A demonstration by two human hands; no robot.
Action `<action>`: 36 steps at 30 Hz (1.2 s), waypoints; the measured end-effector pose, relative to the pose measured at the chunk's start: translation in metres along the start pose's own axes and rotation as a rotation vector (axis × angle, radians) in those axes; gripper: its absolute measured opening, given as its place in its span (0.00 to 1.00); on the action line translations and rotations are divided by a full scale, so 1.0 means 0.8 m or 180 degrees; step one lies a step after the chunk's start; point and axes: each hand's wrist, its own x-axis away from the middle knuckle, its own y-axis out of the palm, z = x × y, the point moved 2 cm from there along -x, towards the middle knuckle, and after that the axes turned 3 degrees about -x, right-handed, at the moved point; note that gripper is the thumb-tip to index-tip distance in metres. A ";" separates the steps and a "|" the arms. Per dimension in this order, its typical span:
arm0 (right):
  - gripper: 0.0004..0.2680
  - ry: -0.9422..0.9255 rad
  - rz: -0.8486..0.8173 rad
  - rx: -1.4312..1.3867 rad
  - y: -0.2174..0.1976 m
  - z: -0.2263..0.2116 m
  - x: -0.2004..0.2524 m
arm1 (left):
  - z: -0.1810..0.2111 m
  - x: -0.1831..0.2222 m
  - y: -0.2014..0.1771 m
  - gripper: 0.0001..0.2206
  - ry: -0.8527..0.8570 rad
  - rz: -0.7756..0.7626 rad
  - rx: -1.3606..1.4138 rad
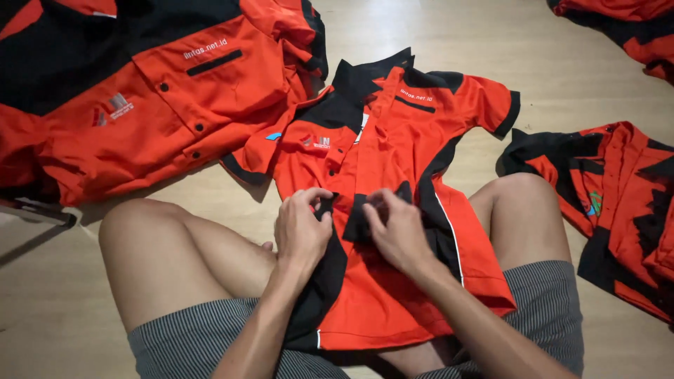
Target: The person is buttoning up a red and black uniform shirt and then folding it while sitting on the floor.
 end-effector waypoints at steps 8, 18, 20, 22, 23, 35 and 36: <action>0.38 0.2267 -0.1091 0.1436 0.022 -0.016 -0.037 | -0.007 -0.017 0.023 0.10 -0.0750 -0.0546 0.0591; 0.11 0.1734 -0.0092 -0.0085 -0.025 0.042 -0.048 | -0.019 -0.079 -0.067 0.21 -0.1374 0.0059 0.1760; 0.10 0.1841 0.0018 -0.0954 -0.043 0.058 -0.052 | -0.012 -0.083 -0.082 0.23 -0.1216 -0.0111 0.1364; 0.10 0.1913 0.0120 -0.1821 -0.055 0.052 -0.051 | -0.026 -0.094 -0.076 0.25 -0.1064 -0.0267 0.0976; 0.11 0.1911 0.0070 -0.2002 -0.058 0.037 -0.048 | -0.042 -0.103 -0.068 0.20 -0.0866 0.0163 0.0958; 0.13 0.1673 -0.0113 -0.0120 -0.029 0.069 -0.021 | 0.047 0.043 0.040 0.27 -0.0526 -0.2282 0.0726; 0.13 0.1901 -0.0200 0.0183 -0.027 0.056 -0.017 | 0.014 0.035 0.081 0.38 -0.0990 -0.2290 0.1123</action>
